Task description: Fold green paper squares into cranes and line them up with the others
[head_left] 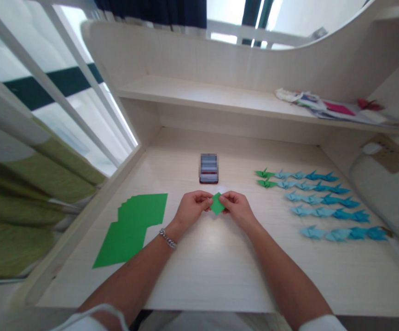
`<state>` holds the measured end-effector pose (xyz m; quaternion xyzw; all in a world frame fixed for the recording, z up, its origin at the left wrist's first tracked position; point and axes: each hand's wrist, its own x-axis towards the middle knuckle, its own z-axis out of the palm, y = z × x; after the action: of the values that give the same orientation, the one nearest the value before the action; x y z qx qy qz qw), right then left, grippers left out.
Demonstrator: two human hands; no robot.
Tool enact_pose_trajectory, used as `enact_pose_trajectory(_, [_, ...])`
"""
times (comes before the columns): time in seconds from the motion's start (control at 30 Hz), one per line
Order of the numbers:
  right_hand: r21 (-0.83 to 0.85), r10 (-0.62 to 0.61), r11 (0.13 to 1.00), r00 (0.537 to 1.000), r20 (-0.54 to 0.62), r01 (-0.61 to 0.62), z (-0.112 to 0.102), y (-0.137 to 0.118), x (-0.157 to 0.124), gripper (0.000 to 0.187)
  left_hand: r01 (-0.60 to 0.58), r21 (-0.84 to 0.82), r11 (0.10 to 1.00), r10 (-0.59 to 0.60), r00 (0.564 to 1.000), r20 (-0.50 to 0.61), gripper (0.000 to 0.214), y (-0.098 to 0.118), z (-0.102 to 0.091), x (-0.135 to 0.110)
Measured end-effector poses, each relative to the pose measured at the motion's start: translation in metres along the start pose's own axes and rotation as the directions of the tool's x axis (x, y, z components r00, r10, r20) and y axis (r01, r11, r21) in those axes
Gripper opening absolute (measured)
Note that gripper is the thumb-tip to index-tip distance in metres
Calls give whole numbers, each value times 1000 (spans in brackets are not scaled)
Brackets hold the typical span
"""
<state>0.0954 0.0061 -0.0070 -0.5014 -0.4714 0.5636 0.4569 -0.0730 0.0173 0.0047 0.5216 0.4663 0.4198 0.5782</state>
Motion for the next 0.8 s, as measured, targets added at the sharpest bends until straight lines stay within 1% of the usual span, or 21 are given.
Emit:
enact_pose_trajectory(0.1, [-42,-30,999,999,-17,29,-1,2,1,28,10,7,1000,-10,999,48,25,-1,1,-1])
enact_pose_trajectory(0.23, [-125,-130,984,991,-35,125,-1,4,2,22,49,28,998,-51,993,105,22,-4,4,-3])
enact_pose_trajectory(0.3, [-142,-149,979,988,-34,143,-1,5,2,22,68,45,997,-73,989,129,22,-4,5,-3])
enact_pose_trajectory(0.4, [-106,-137,985,990,-41,132,2,5,2,26,75,59,995,-82,988,129,21,-5,4,-3])
enact_pose_trajectory(0.57, [-4,-40,999,997,-67,40,2,3,2,31,51,18,999,-52,997,55,25,-5,1,0])
enact_pose_trajectory(0.63, [-9,-34,999,996,-87,33,1,2,2,32,54,2,999,-54,996,75,29,-4,0,0])
enact_pose_trajectory(0.7, [-23,-57,998,992,-112,55,1,2,2,33,67,8,998,-68,990,124,32,-2,1,-2])
enact_pose_trajectory(0.8, [-21,-97,995,981,-168,95,1,3,3,34,90,38,995,-96,977,188,29,0,4,-5])
